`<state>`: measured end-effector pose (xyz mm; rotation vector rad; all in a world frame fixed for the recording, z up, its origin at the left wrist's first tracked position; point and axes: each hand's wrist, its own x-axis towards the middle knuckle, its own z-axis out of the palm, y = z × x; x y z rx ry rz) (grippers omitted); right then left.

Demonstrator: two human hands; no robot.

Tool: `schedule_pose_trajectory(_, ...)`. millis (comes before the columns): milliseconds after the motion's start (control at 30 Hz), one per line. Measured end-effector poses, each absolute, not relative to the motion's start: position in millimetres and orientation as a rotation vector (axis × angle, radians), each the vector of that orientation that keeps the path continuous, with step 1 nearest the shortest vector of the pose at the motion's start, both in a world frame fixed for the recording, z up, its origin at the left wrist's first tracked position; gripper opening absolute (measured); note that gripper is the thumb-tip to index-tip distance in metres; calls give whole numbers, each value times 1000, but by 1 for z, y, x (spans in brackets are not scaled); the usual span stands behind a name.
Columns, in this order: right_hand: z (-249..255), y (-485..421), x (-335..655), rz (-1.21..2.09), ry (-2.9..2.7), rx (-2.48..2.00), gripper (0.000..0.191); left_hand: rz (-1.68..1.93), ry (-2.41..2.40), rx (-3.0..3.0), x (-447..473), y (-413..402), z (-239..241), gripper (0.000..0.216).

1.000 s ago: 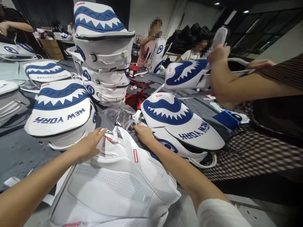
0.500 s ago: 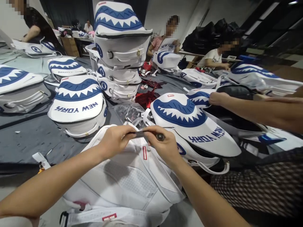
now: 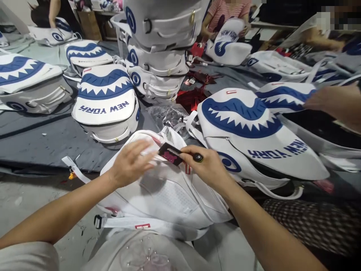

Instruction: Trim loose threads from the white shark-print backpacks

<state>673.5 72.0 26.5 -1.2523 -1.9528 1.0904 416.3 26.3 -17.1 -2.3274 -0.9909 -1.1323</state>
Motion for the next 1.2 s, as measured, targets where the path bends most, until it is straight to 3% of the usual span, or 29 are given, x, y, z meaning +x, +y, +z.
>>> schedule_pose_trajectory(67, 20, 74, 669, 903, -1945, -1274, 18, -1108, -1456, -2319, 401, 19, -29, 66)
schedule_pose_trajectory(200, 11, 76, 651, 730, -2096, -1221, 19, -962, -1969, -2465, 385, 11, -38, 70)
schedule_pose_trajectory(433, 10, 71, 617, 630, -2745, -1370, 33, -1075, -1817, -2419, 384, -3, -47, 71)
schedule_pose_trajectory(800, 20, 78, 588, 151, -3344, -1169, 26, -1152, -1849, -2449, 380, -2, -56, 66)
schedule_pose_trajectory(900, 24, 79, 580, 250, -3146, -1287, 22, -1195, -1875, -2457, 378, -2, -54, 60)
schedule_pose_trajectory(1100, 14, 90, 539, 811, -2698, -1361, 19, -1220, -2033, -2471, 376, 4, -52, 54)
schedule_pose_trajectory(1200, 14, 94, 527, 835, -2692, -1327, 19, -1216, -2096, -2461, 376, 6, -52, 54)
